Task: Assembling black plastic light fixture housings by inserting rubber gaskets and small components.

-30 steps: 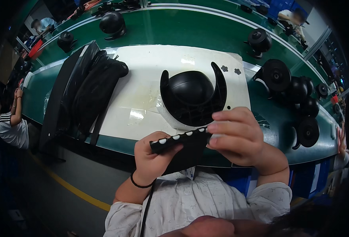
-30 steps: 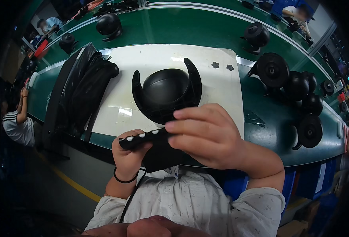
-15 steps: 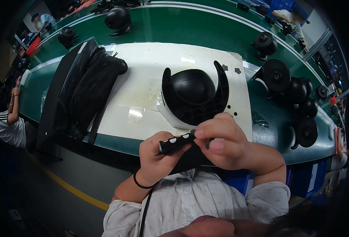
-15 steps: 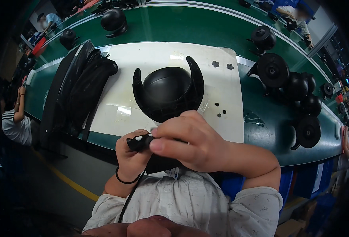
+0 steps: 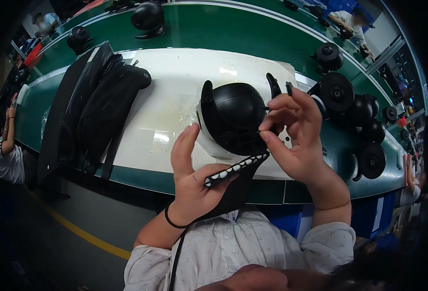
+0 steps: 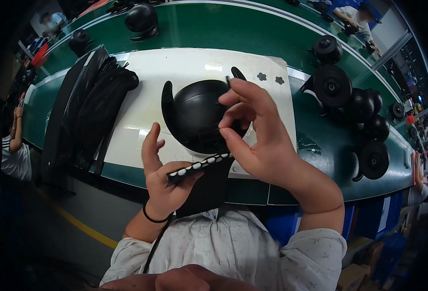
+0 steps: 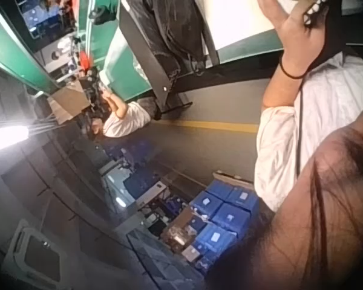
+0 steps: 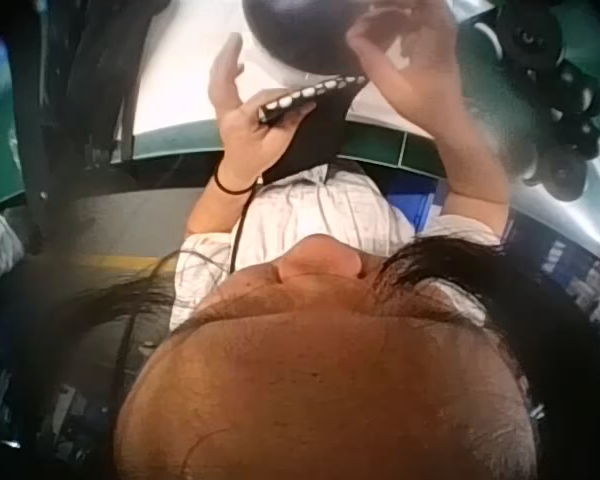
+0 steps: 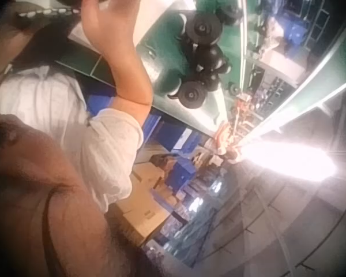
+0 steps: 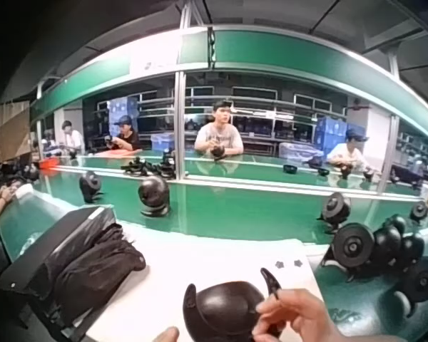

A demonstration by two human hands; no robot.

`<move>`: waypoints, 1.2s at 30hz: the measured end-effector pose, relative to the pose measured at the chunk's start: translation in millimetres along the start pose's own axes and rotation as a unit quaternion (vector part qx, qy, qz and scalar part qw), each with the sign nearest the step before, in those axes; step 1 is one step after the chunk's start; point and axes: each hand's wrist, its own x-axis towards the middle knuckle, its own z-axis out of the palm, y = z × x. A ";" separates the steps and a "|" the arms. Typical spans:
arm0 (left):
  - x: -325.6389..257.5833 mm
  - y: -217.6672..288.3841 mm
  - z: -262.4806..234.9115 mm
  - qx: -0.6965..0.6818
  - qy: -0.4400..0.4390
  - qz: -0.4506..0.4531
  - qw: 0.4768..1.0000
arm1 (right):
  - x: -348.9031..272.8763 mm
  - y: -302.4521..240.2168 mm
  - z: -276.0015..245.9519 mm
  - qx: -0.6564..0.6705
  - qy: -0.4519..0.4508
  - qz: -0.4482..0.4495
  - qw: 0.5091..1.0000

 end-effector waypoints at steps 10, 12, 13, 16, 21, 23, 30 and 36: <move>6.3 -10.5 17.9 0.019 -0.005 0.034 0.999 | 1.1 -5.0 11.5 -0.242 0.000 -0.185 0.953; 5.7 -10.4 16.5 0.036 -0.017 0.029 0.999 | -1.9 -17.1 12.6 -0.271 -0.023 -0.176 0.946; 5.7 -11.2 17.0 0.036 -0.018 0.027 0.999 | -3.6 -17.7 11.4 -0.291 -0.034 -0.179 0.939; 6.1 -12.5 17.7 0.026 -0.001 0.041 0.999 | -6.9 -19.2 1.6 -0.230 -0.012 -0.122 0.965; 6.7 -9.1 16.6 0.042 -0.021 0.038 0.998 | -17.8 -8.9 4.1 -0.048 -0.025 0.007 0.999; 4.5 -11.2 18.2 0.028 -0.018 0.030 0.999 | -15.3 -7.5 6.9 -0.063 -0.023 0.028 0.997; 8.0 -6.6 18.4 0.037 -0.026 0.023 0.999 | -21.9 -3.1 7.2 -0.108 -0.017 0.033 0.994; 5.4 -9.0 21.3 0.014 -0.009 0.000 1.000 | -30.1 8.3 8.7 -0.133 -0.013 -0.058 0.989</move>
